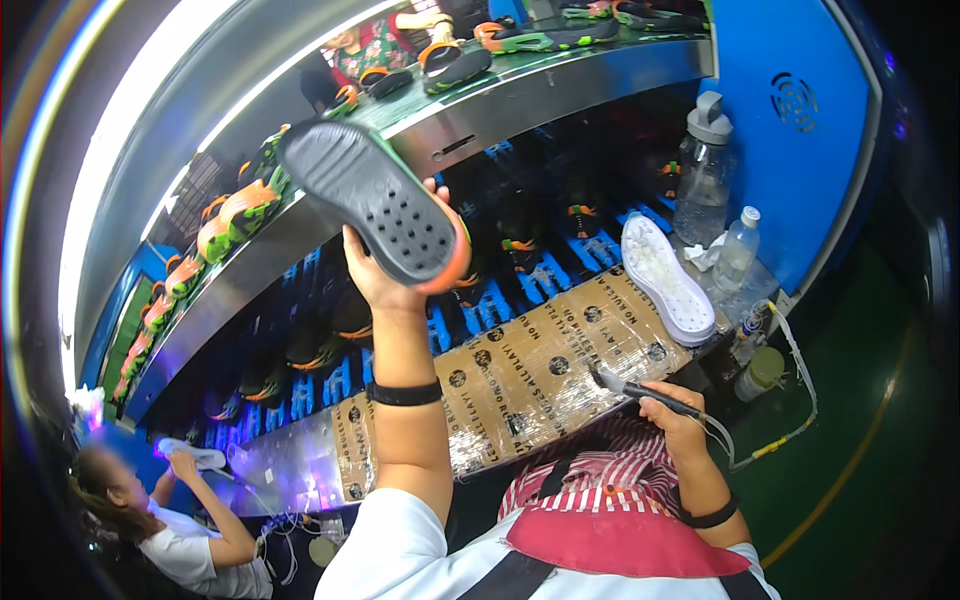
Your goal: Applying adhesive glue to the bottom surface of shoe soles using a brush tool.
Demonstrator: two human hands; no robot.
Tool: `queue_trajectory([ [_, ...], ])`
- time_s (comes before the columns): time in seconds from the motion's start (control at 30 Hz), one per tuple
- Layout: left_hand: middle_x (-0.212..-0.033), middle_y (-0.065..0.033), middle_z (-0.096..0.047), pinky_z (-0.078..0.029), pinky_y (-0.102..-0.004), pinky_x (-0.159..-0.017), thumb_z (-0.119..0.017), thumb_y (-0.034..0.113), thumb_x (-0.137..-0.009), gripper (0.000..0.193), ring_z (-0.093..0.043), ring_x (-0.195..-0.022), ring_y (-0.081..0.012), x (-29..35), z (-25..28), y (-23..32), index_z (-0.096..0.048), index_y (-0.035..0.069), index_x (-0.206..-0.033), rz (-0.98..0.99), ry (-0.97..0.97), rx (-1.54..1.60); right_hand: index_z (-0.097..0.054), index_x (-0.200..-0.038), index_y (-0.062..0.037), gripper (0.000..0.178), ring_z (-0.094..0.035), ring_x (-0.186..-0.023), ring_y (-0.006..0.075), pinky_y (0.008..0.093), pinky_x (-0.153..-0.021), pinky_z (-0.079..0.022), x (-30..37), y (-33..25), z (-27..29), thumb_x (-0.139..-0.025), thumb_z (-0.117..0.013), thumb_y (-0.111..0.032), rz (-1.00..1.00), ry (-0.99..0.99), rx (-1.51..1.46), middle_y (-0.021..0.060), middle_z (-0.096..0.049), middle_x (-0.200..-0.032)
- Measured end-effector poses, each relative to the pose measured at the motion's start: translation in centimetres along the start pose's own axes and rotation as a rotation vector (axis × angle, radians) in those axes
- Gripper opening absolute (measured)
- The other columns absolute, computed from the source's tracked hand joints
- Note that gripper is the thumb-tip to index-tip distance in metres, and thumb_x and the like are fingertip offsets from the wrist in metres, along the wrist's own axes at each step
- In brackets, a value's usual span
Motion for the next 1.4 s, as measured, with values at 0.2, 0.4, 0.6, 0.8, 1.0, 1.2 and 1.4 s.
queue_trajectory([
  [0.2,-0.109,-0.0220,-0.057,-0.051,-0.0480,-0.081,-0.031,0.060,-0.090,0.070,-0.057,-0.099,-0.0376,5.2,0.8,-7.3,-0.048,0.000,-0.123,0.152,0.093,0.051,-0.064,-0.095,0.0074,0.020,-0.062,-0.066,0.0114,0.0207,-0.062,-0.050,0.6,-1.2,1.1,-0.077,-0.066,-0.001,0.022,0.034,-0.012,0.0104,-0.067,-0.077],
  [0.4,-0.107,-0.0212,-0.059,-0.053,-0.0459,-0.080,-0.029,0.068,-0.086,0.079,-0.060,-0.095,-0.0375,13.0,1.6,-16.3,-0.049,0.001,-0.122,0.528,0.096,0.148,-0.063,-0.093,0.0067,0.018,-0.061,-0.066,0.0101,0.0207,-0.063,-0.049,0.4,-5.1,-0.1,-0.078,-0.065,-0.003,0.150,-0.060,0.015,0.0093,-0.066,-0.076],
  [0.6,-0.109,-0.0194,-0.060,-0.055,-0.0444,-0.077,-0.044,0.066,-0.082,0.077,-0.063,-0.089,-0.0344,17.6,0.1,-20.4,-0.047,0.003,-0.125,0.598,-0.042,0.286,-0.065,-0.086,0.0016,0.016,-0.059,-0.060,0.0101,0.0218,-0.057,-0.046,-0.1,-11.5,-5.8,-0.072,-0.070,-0.003,0.512,-0.201,0.290,0.0079,-0.066,-0.073],
  [0.8,-0.118,-0.0101,-0.058,-0.052,-0.0368,-0.085,-0.039,0.061,-0.087,0.067,-0.061,-0.101,-0.0210,22.6,3.0,-23.9,-0.045,0.009,-0.129,0.845,0.188,0.153,-0.060,-0.084,-0.0007,0.021,-0.059,-0.060,0.0272,0.0340,-0.055,-0.048,1.1,-13.3,-9.1,-0.065,-0.069,-0.003,1.008,-0.106,0.802,0.0109,-0.061,-0.070],
  [1.0,-0.118,-0.0161,-0.057,-0.051,-0.0386,-0.088,-0.053,0.063,-0.079,0.075,-0.060,-0.102,-0.0254,22.8,4.7,-23.2,-0.048,0.004,-0.124,0.878,0.315,0.038,-0.060,-0.081,-0.0009,0.020,-0.059,-0.057,0.0264,0.0331,-0.052,-0.047,2.7,-11.5,-10.7,-0.065,-0.070,-0.005,0.841,-0.484,0.562,0.0113,-0.060,-0.067],
  [1.2,-0.118,-0.0126,-0.056,-0.050,-0.0387,-0.088,-0.048,0.065,-0.081,0.072,-0.059,-0.103,-0.0246,22.4,5.6,-22.6,-0.047,0.008,-0.126,0.737,0.289,0.071,-0.062,-0.082,0.0011,0.021,-0.058,-0.053,0.0245,0.0314,-0.049,-0.045,3.2,-11.1,-10.3,-0.063,-0.071,0.001,0.969,-0.237,0.675,0.0106,-0.058,-0.062],
  [1.4,-0.116,-0.0169,-0.058,-0.052,-0.0424,-0.085,-0.035,0.066,-0.086,0.072,-0.061,-0.099,-0.0282,20.8,5.6,-21.2,-0.050,0.007,-0.123,0.618,0.305,0.102,-0.064,-0.085,0.0010,0.024,-0.057,-0.052,0.0223,0.0309,-0.048,-0.043,3.0,-10.5,-9.9,-0.063,-0.073,0.000,0.846,-0.317,0.517,0.0098,-0.059,-0.064],
])
Point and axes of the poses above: each hand's wrist, its own x-axis away from the middle knuckle, its own z-axis out of the back of the hand, y = z × x, the point moved 9 cm from there along -x, towards the middle knuckle
